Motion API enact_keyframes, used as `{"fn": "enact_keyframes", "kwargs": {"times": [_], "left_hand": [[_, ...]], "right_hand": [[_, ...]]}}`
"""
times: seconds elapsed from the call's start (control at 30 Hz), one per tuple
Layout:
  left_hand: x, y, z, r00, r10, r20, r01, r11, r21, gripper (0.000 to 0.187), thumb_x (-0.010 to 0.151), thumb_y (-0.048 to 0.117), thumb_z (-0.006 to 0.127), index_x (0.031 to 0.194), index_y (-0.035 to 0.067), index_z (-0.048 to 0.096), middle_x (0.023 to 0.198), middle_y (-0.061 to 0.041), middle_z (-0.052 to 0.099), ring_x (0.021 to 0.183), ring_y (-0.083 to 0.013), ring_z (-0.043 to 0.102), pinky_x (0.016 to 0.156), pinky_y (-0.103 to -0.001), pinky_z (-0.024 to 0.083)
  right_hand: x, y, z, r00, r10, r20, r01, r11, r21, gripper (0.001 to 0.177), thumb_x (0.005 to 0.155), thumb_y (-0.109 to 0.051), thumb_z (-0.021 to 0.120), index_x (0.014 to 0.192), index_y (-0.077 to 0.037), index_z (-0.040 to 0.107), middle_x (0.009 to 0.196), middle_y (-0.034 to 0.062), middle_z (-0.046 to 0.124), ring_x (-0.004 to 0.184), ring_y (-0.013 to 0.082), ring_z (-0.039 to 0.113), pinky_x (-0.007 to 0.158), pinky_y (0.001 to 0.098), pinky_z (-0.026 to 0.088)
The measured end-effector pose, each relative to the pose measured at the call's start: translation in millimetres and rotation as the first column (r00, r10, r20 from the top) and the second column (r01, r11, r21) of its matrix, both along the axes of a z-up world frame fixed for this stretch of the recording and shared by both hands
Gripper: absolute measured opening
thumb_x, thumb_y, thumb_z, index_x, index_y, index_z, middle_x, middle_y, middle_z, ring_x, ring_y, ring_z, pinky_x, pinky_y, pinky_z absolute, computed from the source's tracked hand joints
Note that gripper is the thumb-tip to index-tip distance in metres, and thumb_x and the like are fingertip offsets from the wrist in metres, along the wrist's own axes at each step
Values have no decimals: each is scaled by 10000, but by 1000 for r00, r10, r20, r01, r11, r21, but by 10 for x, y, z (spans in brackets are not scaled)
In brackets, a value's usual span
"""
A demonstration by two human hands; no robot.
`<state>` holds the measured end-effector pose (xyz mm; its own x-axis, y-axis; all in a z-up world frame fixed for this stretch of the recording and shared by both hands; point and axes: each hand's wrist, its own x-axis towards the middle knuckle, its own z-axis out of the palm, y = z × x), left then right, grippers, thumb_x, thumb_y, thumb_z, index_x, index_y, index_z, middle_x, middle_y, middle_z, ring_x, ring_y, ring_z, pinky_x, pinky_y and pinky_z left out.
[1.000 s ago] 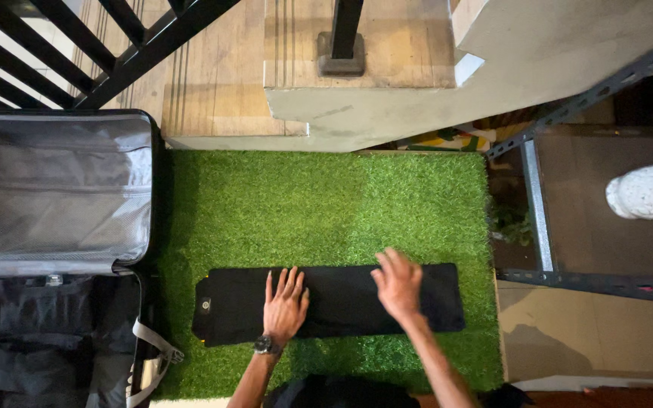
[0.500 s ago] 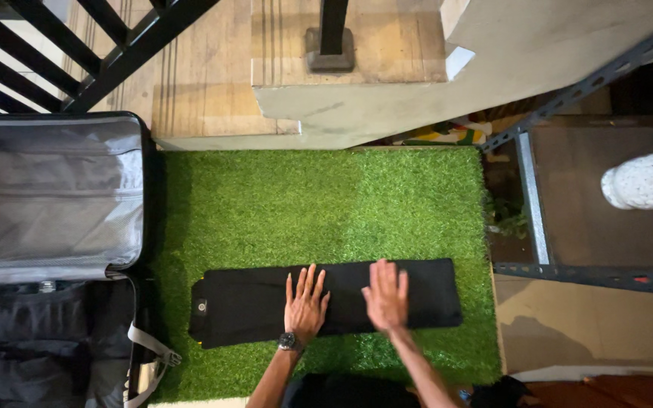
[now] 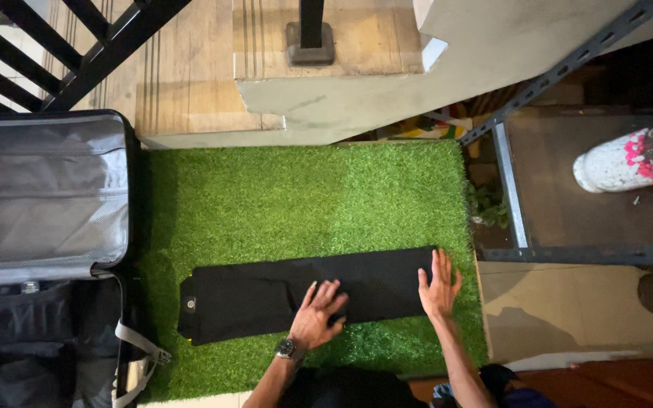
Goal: The person folds a black polo shirt and a black graphic t-shirt on a green mat by hand and then packs them into a suitcase.
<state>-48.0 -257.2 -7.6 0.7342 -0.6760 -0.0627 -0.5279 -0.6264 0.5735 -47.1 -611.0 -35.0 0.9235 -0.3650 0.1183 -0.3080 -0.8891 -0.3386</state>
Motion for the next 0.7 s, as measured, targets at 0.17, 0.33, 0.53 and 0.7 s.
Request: {"fn": "enact_keyframes", "kwargs": {"times": [0.17,0.33,0.53,0.7], "left_hand": [[-223,-15,-360,990,23,139,-16,998,-57,309,911,199,659,1181,63,720,1427,-120,597,1379,-288,511,1220,-481,306],[-217,-45,-148,973,231,-14,-229,957,-178,223,956,184,676,1117,56,760,1301,-94,697,1153,-313,643,1086,-438,441],[-237,-61,367,966,259,9,-249,938,-240,231,893,206,711,1060,69,795,1321,-102,688,1161,-318,631,1034,-459,444],[-211,-36,477,980,200,18,-194,966,-168,300,899,293,716,1117,95,772,1420,-121,607,1297,-324,535,1109,-490,377]], "right_hand": [[-366,389,250,914,167,369,-239,958,159,328,866,-39,616,1164,-156,692,1204,35,723,1132,214,664,1050,493,399],[-800,1112,209,637,767,76,-648,480,591,310,895,-8,495,980,-84,784,1023,71,768,925,192,720,940,344,574],[-767,1727,-85,528,849,-21,-833,523,180,307,988,-200,577,1154,16,720,1200,198,720,1131,347,676,1026,511,465],[-437,1754,-396,695,703,-150,-678,710,191,395,964,-260,560,1236,-4,689,1238,200,700,1109,338,664,991,496,480]]}}
